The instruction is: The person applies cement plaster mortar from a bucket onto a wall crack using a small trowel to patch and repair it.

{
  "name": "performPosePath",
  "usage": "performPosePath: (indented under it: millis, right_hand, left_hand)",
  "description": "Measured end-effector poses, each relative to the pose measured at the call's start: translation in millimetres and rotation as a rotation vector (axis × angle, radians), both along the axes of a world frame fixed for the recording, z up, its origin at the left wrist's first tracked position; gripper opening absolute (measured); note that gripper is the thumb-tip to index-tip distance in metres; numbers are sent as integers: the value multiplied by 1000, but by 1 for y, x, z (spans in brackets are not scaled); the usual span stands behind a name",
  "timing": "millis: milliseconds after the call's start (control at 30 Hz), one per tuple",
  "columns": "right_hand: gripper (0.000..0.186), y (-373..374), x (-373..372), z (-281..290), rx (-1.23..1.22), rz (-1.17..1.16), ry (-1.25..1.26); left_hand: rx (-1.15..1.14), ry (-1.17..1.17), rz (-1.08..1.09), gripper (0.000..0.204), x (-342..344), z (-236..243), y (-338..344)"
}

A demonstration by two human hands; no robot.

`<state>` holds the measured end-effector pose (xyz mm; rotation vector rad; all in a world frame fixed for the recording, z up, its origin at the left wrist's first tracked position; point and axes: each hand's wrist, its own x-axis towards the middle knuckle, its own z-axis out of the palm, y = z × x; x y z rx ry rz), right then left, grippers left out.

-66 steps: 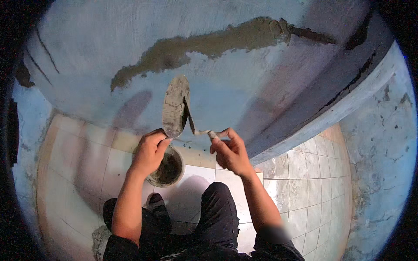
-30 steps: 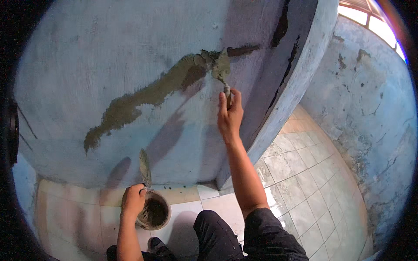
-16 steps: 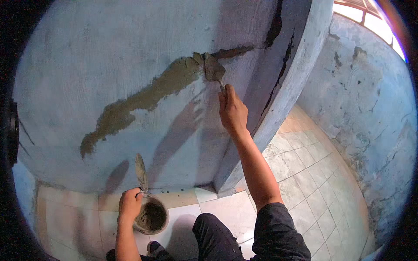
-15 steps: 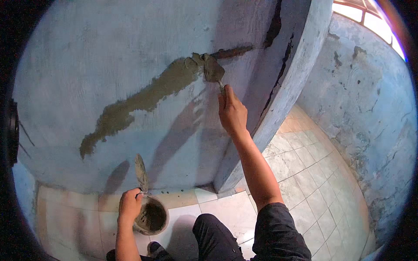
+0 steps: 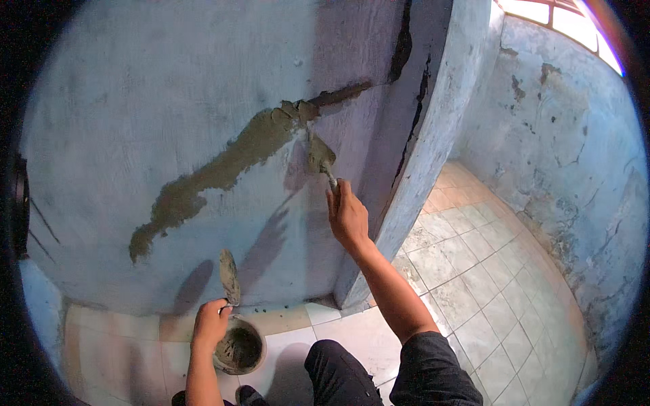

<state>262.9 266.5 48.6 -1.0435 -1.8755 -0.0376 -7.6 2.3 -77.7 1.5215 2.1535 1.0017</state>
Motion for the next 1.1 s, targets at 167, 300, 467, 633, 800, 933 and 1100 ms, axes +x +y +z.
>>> performPosePath:
  millis: [167, 300, 467, 633, 800, 933, 1100]
  right_hand:
    - [28, 0, -18, 15, 129, 143, 105]
    - [28, -5, -43, 47, -66, 251, 115]
    - [27, 15, -54, 62, 64, 263, -56]
    - [25, 32, -37, 67, 158, 202, -111]
    - [25, 48, -5, 67, 178, 79, -99]
    - [25, 49, -3, 58, 128, 42, 30]
    - [27, 41, -11, 38, -44, 99, 215]
  left_hand:
    - [20, -20, -28, 19, 7, 8, -5]
    - [-2, -9, -20, 18, 5, 6, -8]
    - [4, -3, -12, 18, 8, 7, -7]
    - [-30, 1, 4, 18, 8, 9, -5]
    - [-65, 6, -11, 17, 3, 6, -1]
    - [-34, -2, -17, 15, 0, 5, -2]
    - [-52, -13, 0, 16, 0, 12, -8]
